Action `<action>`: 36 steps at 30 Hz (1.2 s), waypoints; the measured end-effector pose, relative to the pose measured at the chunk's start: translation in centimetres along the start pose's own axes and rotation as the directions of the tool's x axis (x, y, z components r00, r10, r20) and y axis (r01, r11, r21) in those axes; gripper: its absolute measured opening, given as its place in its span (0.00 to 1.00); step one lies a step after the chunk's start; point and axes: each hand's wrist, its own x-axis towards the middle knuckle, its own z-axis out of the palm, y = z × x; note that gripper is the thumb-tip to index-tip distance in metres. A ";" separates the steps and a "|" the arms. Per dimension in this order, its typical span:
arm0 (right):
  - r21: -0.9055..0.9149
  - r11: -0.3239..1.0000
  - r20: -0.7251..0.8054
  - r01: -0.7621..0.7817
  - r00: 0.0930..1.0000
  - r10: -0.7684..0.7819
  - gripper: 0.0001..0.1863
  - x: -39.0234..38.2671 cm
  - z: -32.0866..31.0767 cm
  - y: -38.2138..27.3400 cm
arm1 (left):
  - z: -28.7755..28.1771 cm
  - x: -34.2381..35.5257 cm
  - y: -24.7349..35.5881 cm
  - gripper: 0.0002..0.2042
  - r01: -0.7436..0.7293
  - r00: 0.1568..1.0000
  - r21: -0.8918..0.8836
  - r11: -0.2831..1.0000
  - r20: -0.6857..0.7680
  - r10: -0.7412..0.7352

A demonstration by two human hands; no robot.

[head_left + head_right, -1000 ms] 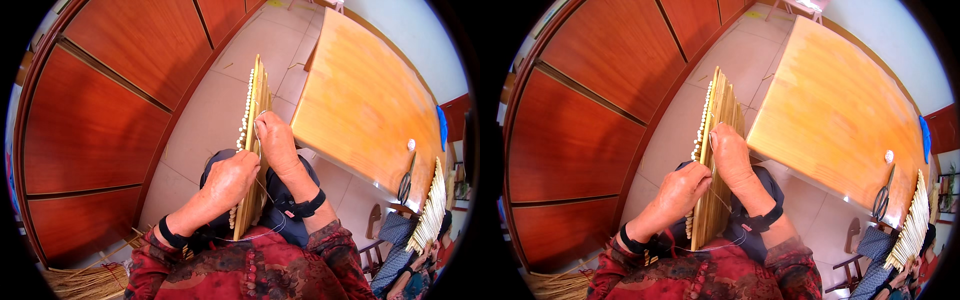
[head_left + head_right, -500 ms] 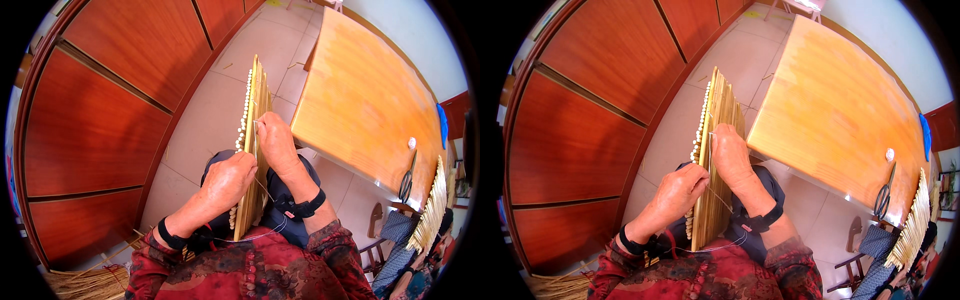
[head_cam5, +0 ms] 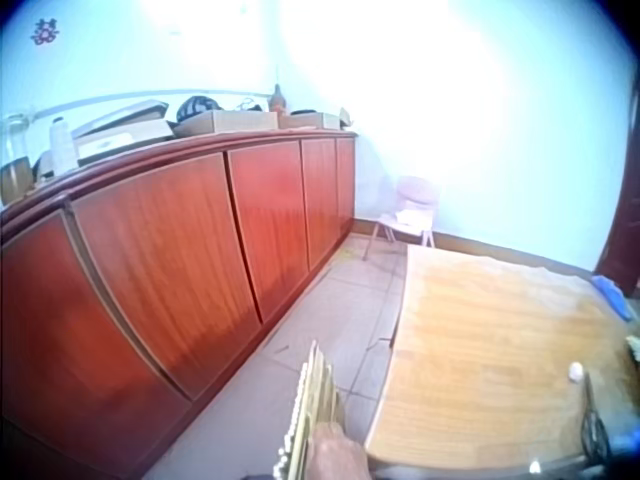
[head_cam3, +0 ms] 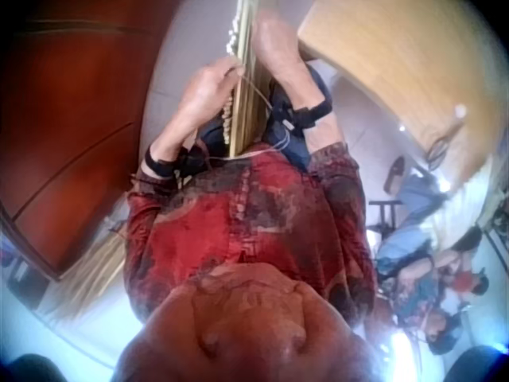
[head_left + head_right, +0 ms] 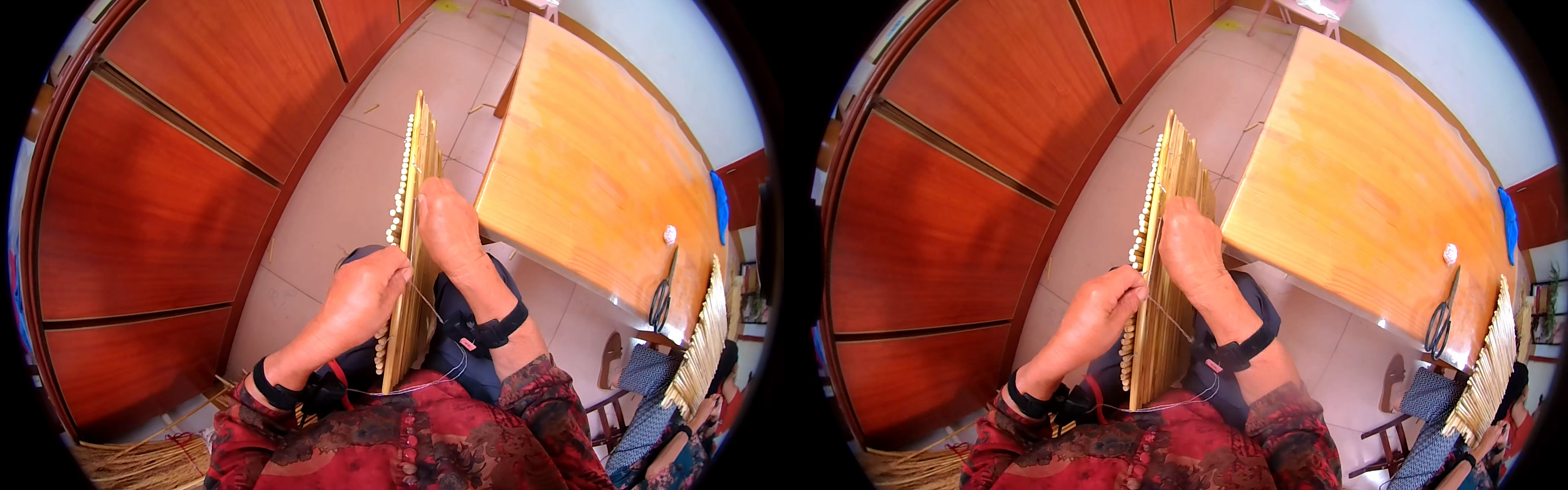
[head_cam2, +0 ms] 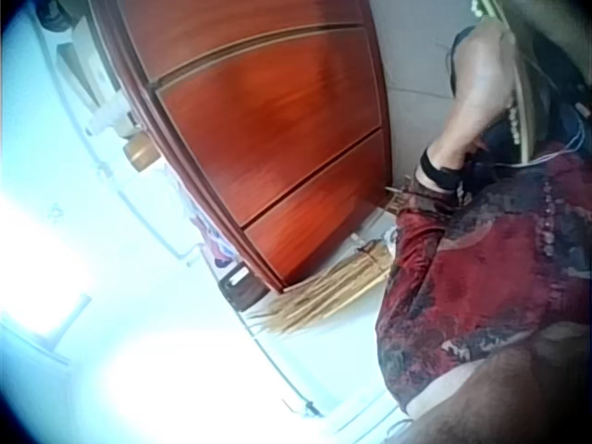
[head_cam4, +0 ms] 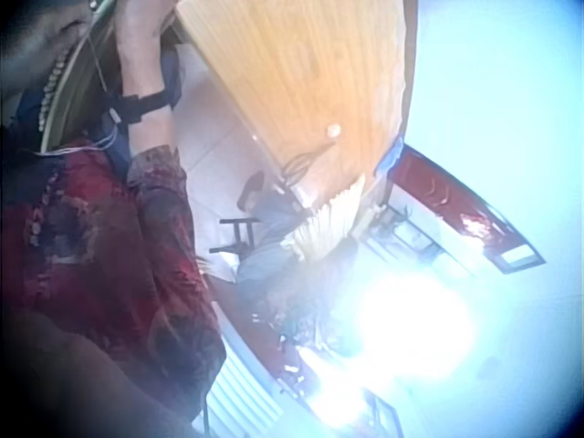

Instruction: The person weaves a straw mat by hand, threading white cord through a series of straw stalks to bind them together.

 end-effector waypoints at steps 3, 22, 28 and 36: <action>-0.051 0.999 0.014 0.016 1.000 -0.015 0.05 0.2 -0.1 -0.2 | -0.5 0.1 -0.6 0.05 0.065 0.997 -0.170 0.983 0.045 -0.058; 0.416 0.909 0.016 0.027 0.999 -0.037 0.14 -2.9 -4.6 -1.1 | -1.6 -1.8 -0.5 0.10 0.068 0.995 -0.699 0.712 -0.001 -0.096; 0.722 0.444 0.637 -0.531 0.760 -0.126 0.18 -10.1 -6.9 -2.8 | -1.7 -3.8 1.9 0.14 0.123 0.988 -0.878 0.463 0.151 0.024; 0.706 0.263 0.704 -0.658 0.608 -0.367 0.10 -12.3 -11.3 -3.7 | -1.5 -3.5 4.9 0.09 0.175 0.984 -0.972 0.154 0.174 -0.025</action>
